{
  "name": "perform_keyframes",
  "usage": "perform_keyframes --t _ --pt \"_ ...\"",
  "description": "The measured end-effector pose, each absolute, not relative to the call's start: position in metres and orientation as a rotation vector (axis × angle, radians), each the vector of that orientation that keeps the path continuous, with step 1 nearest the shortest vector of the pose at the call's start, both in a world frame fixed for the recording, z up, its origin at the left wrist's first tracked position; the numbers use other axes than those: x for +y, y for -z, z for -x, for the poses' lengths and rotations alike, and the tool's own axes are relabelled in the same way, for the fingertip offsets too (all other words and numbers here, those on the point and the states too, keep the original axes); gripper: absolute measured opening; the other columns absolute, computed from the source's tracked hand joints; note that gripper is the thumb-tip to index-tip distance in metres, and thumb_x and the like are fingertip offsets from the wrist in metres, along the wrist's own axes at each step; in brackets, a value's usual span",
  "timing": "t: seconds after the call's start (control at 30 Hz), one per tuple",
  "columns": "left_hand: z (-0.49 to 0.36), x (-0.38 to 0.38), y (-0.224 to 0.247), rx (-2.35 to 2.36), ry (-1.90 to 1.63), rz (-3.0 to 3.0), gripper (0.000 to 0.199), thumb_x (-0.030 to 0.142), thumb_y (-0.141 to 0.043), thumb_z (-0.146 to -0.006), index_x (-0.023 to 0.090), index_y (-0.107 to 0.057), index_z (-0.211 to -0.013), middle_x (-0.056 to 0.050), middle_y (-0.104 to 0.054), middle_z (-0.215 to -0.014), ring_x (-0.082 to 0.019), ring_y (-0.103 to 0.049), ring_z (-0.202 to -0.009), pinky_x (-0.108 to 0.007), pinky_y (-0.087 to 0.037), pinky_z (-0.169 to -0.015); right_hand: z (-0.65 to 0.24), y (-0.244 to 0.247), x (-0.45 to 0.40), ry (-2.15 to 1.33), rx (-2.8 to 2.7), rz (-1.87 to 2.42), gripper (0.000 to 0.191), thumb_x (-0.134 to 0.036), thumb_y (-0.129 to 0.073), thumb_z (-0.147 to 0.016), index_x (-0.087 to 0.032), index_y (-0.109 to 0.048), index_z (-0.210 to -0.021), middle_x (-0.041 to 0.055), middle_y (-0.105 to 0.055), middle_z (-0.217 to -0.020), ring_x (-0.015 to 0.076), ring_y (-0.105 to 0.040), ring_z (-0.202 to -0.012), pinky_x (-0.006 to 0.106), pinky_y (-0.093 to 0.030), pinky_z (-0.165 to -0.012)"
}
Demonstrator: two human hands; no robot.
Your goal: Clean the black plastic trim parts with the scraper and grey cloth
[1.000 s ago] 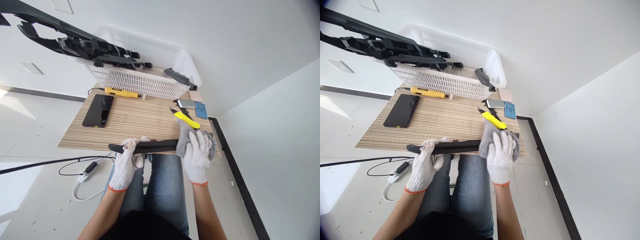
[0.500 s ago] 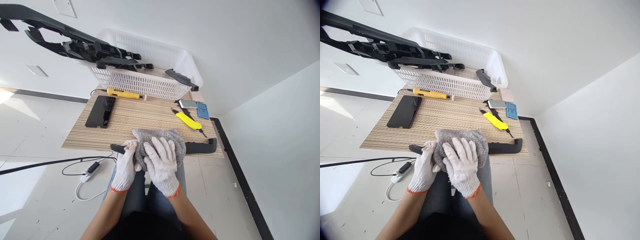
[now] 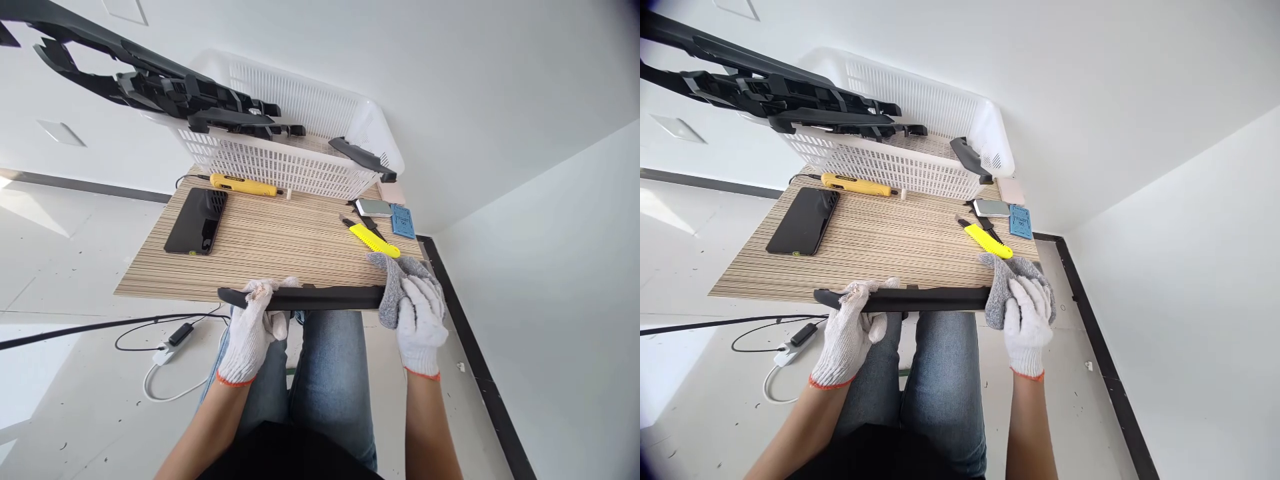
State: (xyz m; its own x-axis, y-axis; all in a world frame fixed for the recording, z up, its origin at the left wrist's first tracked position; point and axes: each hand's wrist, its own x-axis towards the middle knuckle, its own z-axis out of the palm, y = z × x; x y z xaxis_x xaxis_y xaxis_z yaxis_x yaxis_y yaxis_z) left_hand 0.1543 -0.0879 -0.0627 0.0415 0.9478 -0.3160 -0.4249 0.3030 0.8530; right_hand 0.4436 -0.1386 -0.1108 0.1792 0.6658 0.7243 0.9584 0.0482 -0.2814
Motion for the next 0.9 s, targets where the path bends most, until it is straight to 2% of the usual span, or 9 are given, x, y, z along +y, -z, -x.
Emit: perform_keyframes --t 0.17,0.33,0.53,0.67,0.83,0.9 --pt "-0.154 -0.088 0.066 1.047 -1.154 -0.66 0.044 0.06 -0.069 -0.084 0.016 -0.074 -0.091 0.002 -0.049 -0.04 -0.011 -0.037 -0.032 -0.025 -0.018 -0.037 -0.413 0.104 -0.128 0.469 -1.514 1.674 0.029 -0.025 -0.051 -0.101 -0.02 -0.074 -0.116 0.0098 -0.074 -0.12 0.0283 -0.063 -0.126 0.062 -0.035 -0.121" --pt "-0.156 -0.088 0.063 1.033 -1.178 -0.626 0.043 0.061 -0.073 -0.081 0.018 -0.067 -0.083 0.005 -0.045 -0.039 -0.01 -0.037 -0.031 -0.024 -0.02 -0.036 -0.342 0.091 -0.111 0.418 -1.687 1.496 0.026 -0.026 -0.058 -0.097 -0.024 -0.074 -0.117 0.0048 -0.076 -0.118 0.0251 -0.067 -0.12 0.052 -0.036 -0.122" --pt "-0.161 -0.086 0.063 1.051 -1.221 -0.538 0.045 0.06 -0.078 -0.073 0.019 -0.062 -0.084 0.003 -0.063 -0.058 -0.007 -0.037 -0.03 -0.023 -0.027 -0.033 -0.295 0.079 -0.106 0.263 -1.785 1.417 0.026 -0.027 -0.056 -0.097 -0.026 -0.073 -0.117 0.0026 -0.076 -0.121 0.0237 -0.066 -0.123 0.048 -0.033 -0.125" --pt "-0.16 -0.087 0.063 1.046 -1.203 -0.546 0.047 0.061 -0.079 -0.072 0.02 -0.061 -0.085 0.003 -0.062 -0.055 -0.008 -0.04 -0.031 -0.023 -0.028 -0.034 -0.311 0.078 -0.108 0.273 -1.928 1.328 0.03 -0.025 -0.056 -0.099 -0.025 -0.07 -0.125 0.0038 -0.074 -0.128 0.0223 -0.064 -0.127 0.046 -0.036 -0.124" --pt "-0.156 -0.088 0.061 1.028 -1.172 -0.614 0.043 0.063 -0.074 -0.078 0.02 -0.069 -0.083 0.005 -0.043 -0.037 -0.012 -0.039 -0.031 -0.025 -0.023 -0.036 -0.369 0.093 -0.115 0.434 -1.86 1.415 0.028 -0.025 -0.059 -0.098 -0.024 -0.071 -0.123 0.0052 -0.075 -0.124 0.0229 -0.067 -0.122 0.048 -0.04 -0.122" --pt "-0.156 -0.088 0.06 1.037 -1.172 -0.63 0.041 0.061 -0.074 -0.079 0.021 -0.07 -0.081 0.003 -0.05 -0.042 -0.012 -0.039 -0.031 -0.027 -0.022 -0.036 -0.398 0.102 -0.121 0.534 -1.764 1.501 0.029 -0.024 -0.056 -0.098 -0.022 -0.072 -0.122 0.0067 -0.076 -0.123 0.0246 -0.068 -0.121 0.051 -0.042 -0.12"
